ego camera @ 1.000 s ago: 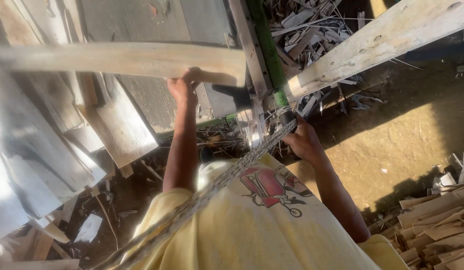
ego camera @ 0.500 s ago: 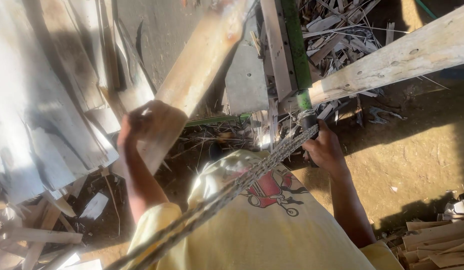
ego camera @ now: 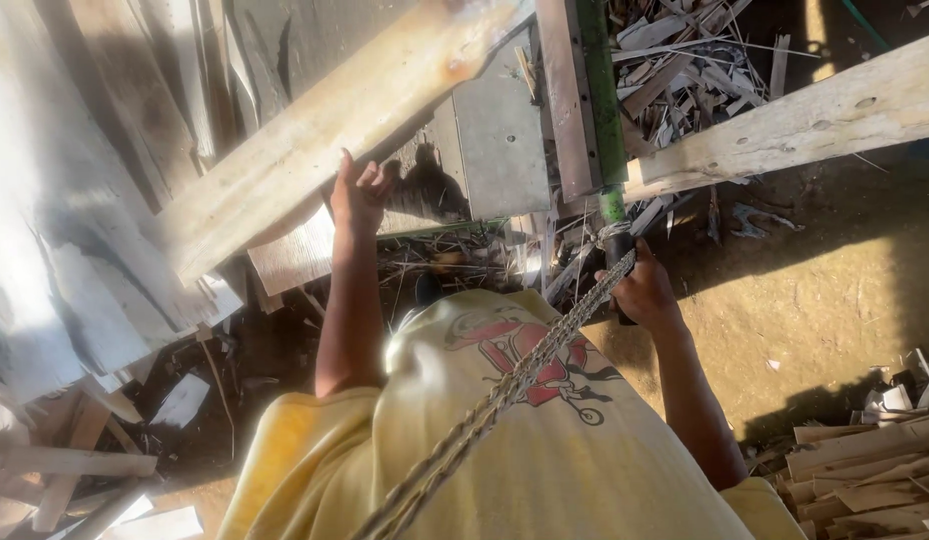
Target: Manually feed thin wood planks into a cutting machine.
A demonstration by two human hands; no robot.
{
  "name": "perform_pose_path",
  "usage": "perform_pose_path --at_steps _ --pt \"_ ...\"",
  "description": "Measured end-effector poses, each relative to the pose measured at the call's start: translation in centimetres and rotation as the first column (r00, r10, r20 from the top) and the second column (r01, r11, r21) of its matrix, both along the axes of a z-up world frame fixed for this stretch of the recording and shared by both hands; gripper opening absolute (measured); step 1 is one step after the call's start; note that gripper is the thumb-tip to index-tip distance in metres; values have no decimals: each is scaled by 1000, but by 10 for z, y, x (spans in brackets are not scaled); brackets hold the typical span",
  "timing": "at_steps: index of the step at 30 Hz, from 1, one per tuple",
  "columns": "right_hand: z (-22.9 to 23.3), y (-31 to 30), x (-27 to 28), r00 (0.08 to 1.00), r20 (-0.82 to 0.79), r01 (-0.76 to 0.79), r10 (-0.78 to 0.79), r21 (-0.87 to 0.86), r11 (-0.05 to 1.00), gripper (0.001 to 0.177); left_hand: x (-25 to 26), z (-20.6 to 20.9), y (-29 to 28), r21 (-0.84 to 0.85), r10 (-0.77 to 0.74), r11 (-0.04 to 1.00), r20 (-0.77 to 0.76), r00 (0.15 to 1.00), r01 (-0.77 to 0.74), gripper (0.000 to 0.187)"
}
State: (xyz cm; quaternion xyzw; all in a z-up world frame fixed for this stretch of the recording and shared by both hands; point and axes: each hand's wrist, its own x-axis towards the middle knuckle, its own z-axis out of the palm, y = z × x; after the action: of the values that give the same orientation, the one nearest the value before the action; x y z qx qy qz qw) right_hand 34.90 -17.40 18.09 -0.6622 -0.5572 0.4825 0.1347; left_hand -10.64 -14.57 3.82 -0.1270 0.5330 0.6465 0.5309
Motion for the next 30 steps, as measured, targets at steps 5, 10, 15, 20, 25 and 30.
perform_pose_path --at_steps 5,10,15,20,25,30 --pt "37 3 2 999 -36 25 -26 -32 999 50 -23 -64 56 -33 455 887 221 863 -460 33" --pt "105 10 8 997 3 -74 74 18 997 54 0 41 60 -63 191 972 -354 916 -227 20" --pt "147 14 -2 990 -96 -100 104 50 994 45 11 19 101 -3 192 978 -384 903 -209 14" --pt "24 10 3 1000 -19 -13 15 122 992 42 30 -17 121 -77 149 981 -302 941 -180 18" --pt "-184 -6 27 959 268 -169 90 286 943 52 25 -56 123 -92 34 993 -385 922 -75 18" --pt "-98 -2 21 980 166 -158 112 301 941 51 35 18 109 20 75 997 -295 953 -72 21"
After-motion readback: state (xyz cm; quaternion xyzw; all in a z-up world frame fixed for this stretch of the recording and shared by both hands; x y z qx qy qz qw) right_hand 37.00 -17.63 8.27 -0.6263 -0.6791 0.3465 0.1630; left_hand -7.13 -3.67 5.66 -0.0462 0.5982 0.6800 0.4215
